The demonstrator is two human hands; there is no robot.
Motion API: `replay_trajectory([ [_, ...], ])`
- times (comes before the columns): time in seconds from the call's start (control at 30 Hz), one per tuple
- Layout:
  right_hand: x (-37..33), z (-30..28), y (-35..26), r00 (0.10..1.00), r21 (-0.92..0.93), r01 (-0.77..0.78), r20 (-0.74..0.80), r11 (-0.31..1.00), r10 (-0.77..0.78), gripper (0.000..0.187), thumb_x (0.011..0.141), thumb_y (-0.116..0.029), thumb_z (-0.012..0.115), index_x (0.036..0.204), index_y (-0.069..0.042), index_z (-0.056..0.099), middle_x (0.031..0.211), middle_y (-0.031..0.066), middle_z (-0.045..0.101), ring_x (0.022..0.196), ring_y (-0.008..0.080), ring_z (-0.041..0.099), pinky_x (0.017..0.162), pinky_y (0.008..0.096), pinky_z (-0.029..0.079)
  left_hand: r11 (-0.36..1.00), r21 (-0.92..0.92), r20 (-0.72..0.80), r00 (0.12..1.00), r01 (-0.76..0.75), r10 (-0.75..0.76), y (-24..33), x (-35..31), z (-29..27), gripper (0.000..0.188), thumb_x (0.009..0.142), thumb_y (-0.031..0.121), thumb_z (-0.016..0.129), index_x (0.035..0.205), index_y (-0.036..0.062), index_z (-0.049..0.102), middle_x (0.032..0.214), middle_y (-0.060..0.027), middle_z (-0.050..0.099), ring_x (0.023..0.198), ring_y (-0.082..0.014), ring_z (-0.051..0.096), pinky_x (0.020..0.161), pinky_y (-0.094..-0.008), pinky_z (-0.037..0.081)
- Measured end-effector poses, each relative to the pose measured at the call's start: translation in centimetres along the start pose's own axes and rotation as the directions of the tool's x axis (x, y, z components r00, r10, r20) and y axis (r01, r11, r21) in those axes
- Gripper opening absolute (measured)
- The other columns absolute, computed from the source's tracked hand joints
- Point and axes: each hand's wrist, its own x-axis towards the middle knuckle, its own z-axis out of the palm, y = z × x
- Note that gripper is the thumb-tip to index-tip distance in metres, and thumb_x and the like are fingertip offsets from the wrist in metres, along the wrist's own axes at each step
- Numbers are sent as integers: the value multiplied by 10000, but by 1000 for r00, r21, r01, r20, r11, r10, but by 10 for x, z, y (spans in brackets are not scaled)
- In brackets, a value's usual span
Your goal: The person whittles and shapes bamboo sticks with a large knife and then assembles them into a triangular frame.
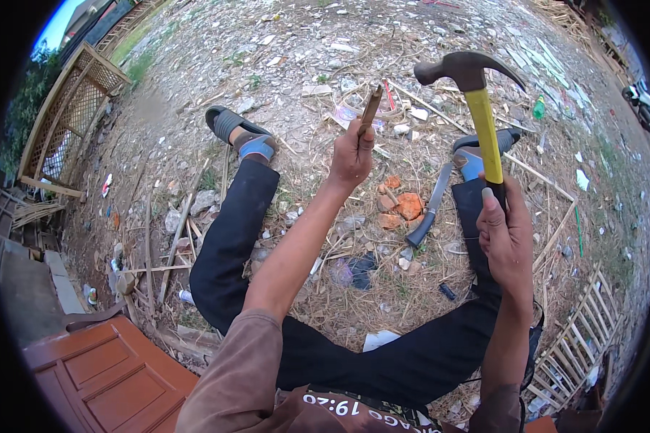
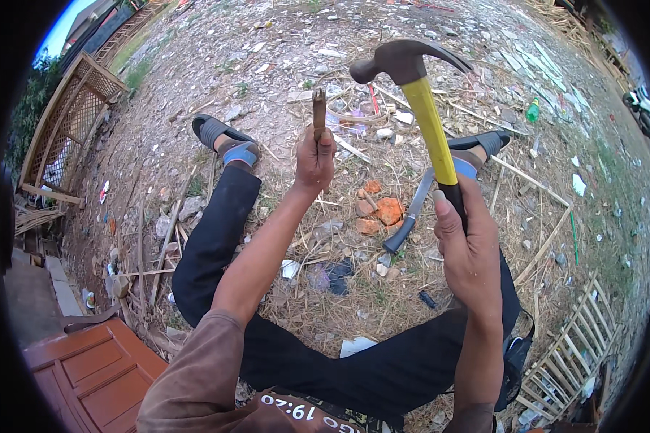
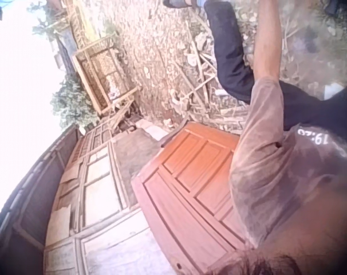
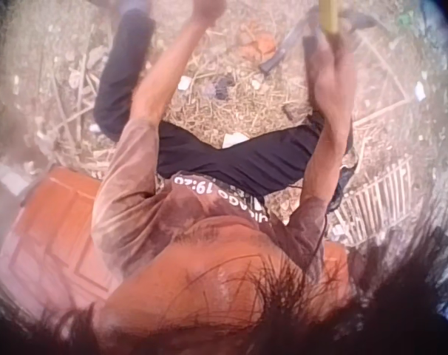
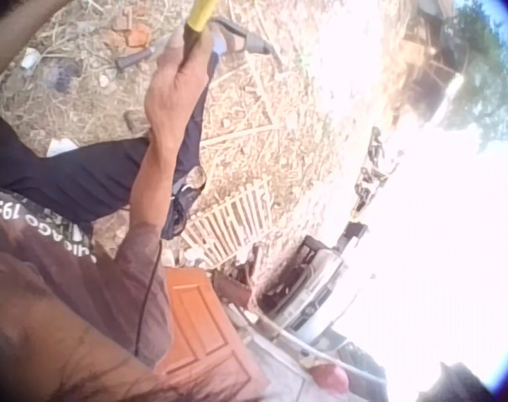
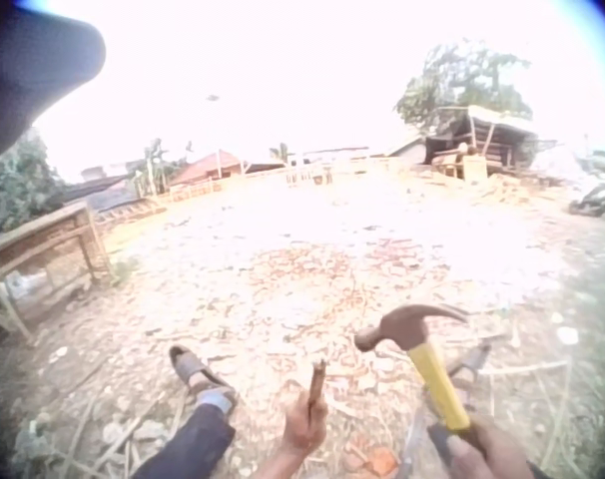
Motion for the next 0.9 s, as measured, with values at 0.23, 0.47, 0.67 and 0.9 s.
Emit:
replay_trajectory([
  [0.23, 7, 12, -29, 930, -101, 288, -207, 952, -303, 261, 998, -200, 539, 1207, -44, 520, 719, 2, 458, 605, 84, 411, 556, 264, 355, 1000, 6, -9, 1000, -17, 17, 8, 8, 7, 195, 1006, 228, 507, 959, 40, 505, 592, -96, 451, 480, -202, 446, 480, -330, 373],
  [0.47, 5, 6, -34, 977, -155, 179, -88, 972, -194, 270, 1010, -227, 509, 1216, -51, 505, 688, 52, 487, 548, 138, 459, 519, 325, 363, 999, 28, 45, 999, 27, -28, 3, 4, 3, 281, 1015, 293, 490, 925, 26, 486, 607, -30, 467, 519, -124, 442, 490, -296, 363],
  [0.67, 10, 14, -24, 959, -522, 257, 37, 813, -280, 270, 1014, -248, 503, 1186, -41, 533, 681, -44, 477, 529, 64, 405, 484, 279, 307, 997, 64, 51, 998, -40, 37, 12, 1, 10, 233, 1007, 247, 507, 948, 21, 505, 578, -69, 467, 471, -174, 434, 465, -327, 347],
  [0.9, -9, 3, -26, 970, -26, 197, -141, 980, -198, 258, 1014, -236, 502, 1185, -45, 517, 674, -17, 465, 563, 74, 408, 511, 269, 315, 998, 37, 34, 998, -49, 48, 14, 1, 15, 253, 996, 275, 529, 947, 27, 522, 575, -85, 471, 466, -198, 443, 471, -334, 363],
])
